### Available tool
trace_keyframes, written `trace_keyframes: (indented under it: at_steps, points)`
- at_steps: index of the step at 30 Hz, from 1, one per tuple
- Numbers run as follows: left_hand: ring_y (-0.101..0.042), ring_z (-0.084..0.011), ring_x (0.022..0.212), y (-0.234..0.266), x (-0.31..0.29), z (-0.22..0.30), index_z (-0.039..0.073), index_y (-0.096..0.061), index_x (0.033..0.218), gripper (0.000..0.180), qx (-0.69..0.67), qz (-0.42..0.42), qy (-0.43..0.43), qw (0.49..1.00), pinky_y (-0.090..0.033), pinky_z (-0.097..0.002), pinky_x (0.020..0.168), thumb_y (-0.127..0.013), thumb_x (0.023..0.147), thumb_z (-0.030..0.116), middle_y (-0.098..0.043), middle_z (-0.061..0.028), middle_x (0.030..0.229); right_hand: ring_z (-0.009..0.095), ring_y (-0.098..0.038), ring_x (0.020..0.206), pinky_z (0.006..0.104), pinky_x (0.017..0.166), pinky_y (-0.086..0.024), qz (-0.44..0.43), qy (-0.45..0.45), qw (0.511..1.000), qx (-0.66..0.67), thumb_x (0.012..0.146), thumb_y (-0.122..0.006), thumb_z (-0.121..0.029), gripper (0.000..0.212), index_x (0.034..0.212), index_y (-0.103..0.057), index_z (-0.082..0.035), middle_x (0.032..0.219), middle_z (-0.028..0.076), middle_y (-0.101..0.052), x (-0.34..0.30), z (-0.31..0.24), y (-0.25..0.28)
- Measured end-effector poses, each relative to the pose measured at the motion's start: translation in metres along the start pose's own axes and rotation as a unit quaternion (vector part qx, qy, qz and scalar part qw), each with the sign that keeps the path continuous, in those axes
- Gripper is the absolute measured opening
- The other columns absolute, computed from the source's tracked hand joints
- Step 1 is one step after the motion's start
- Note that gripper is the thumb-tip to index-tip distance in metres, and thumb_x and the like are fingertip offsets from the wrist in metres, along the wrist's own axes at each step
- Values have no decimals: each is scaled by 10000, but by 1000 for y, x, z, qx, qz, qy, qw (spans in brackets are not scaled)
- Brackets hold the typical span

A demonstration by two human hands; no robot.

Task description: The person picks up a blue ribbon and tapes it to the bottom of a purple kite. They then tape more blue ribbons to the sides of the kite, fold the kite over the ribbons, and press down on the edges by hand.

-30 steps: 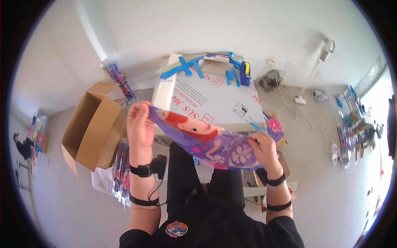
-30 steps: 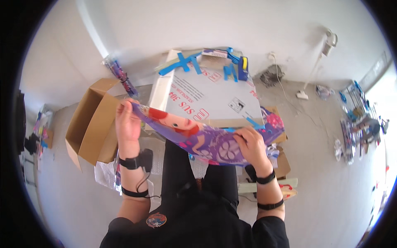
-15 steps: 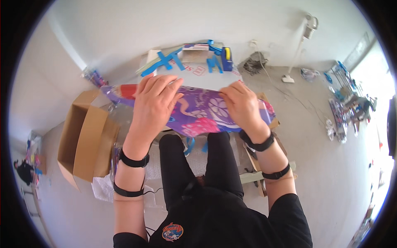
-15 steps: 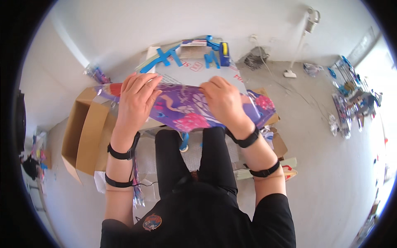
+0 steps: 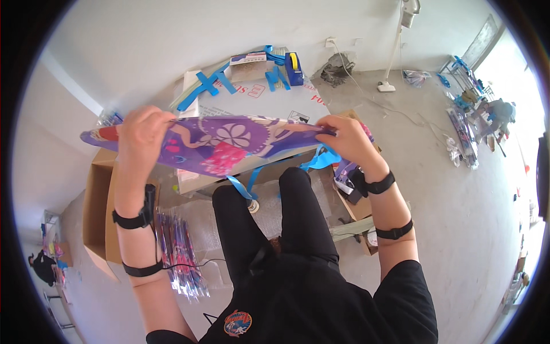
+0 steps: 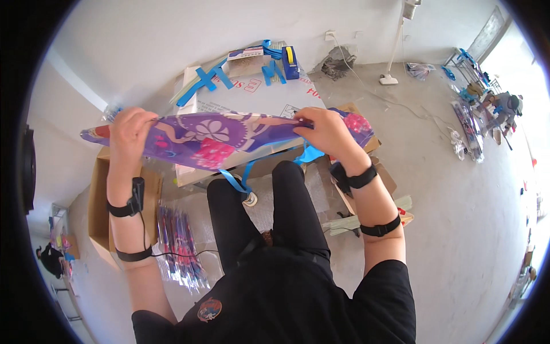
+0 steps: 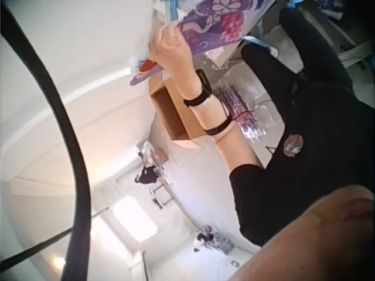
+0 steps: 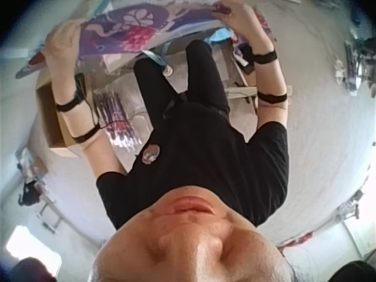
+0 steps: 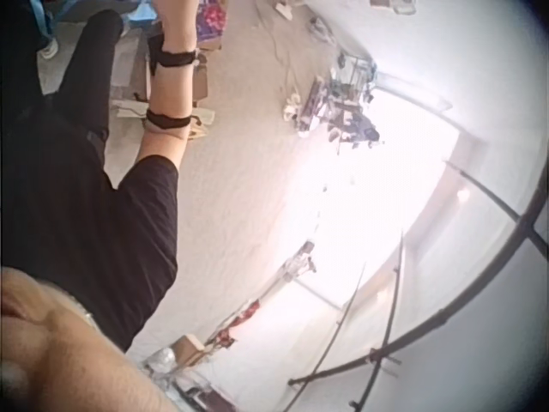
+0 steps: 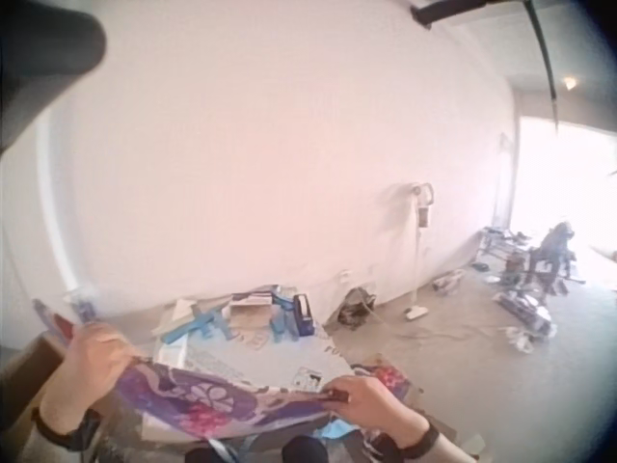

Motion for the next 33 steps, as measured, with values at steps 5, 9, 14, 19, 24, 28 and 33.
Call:
trace_keyframes:
  at_steps: [5, 9, 14, 19, 24, 28, 33]
  points:
    - [-577, -278, 729, 20, 2, -23, 36, -631, 804, 109, -2, -23, 11, 1000, -454, -356, 649, -666, 713, -12, -593, -81, 750, 173, -623, 723, 283, 681, -495, 35, -131, 986, 100, 753, -698, -75, 189, 933, -666, -30, 763, 70, -636, -27, 49, -7]
    - [-572, -275, 724, 32, -1, -28, 28, -618, 816, 118, 19, -40, 20, 999, -449, -357, 646, -658, 720, -28, -585, -90, 749, 138, -618, 735, 259, 693, -496, 216, -38, 976, 9, 776, -680, -62, 196, 962, -645, -8, 789, 76, -635, -43, 44, -15]
    - [-571, -273, 737, 34, -1, -29, 24, -619, 822, 124, 29, -51, 3, 998, -445, -349, 651, -648, 724, -46, -585, -94, 761, 150, -631, 832, 262, 758, -507, 63, -125, 911, 387, 950, -527, -129, 208, 1057, -603, 32, 949, 102, -655, -52, 21, -33]
    - [-576, -269, 782, 41, -8, -20, 26, -628, 842, 146, 61, -30, -36, 997, -447, -350, 681, -653, 717, -44, -591, -85, 782, 257, -533, 1156, 373, 967, -432, -79, -136, 717, 679, 987, -445, -363, 504, 1327, -427, 9, 1246, 155, -543, -42, 5, -101]
    - [-573, -269, 793, 47, -21, -10, 40, -629, 851, 196, 110, -47, -66, 991, -455, -362, 700, -663, 675, -39, -578, -75, 798, 302, -351, 1316, 449, 1092, -276, -65, -146, 632, 758, 1000, -330, -426, 555, 1415, -277, -62, 1415, 169, -366, -22, 0, -134]
    - [-572, -267, 805, 48, -33, -9, 61, -630, 870, 247, 129, -33, -78, 988, -455, -375, 712, -669, 646, -36, -563, -59, 809, 279, -336, 1327, 459, 1097, -262, 51, -130, 585, 799, 972, -434, -408, 566, 1398, -296, -62, 1432, 151, -352, -6, 6, -136]
    - [-574, -265, 811, 48, -53, -15, 68, -635, 887, 257, 128, -41, -49, 990, -451, -381, 721, -670, 650, -26, -567, -58, 816, 274, -350, 1319, 455, 1101, -258, 57, -130, 515, 845, 955, -487, -364, 548, 1399, -300, -102, 1414, 119, -379, 0, 0, -133]
Point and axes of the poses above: each hand's wrist, its own x-axis towards the middle knuckle, its own y-axis out of the back of the hand, z = x × y, the point moved 2 cm from there along x, towards the middle knuckle
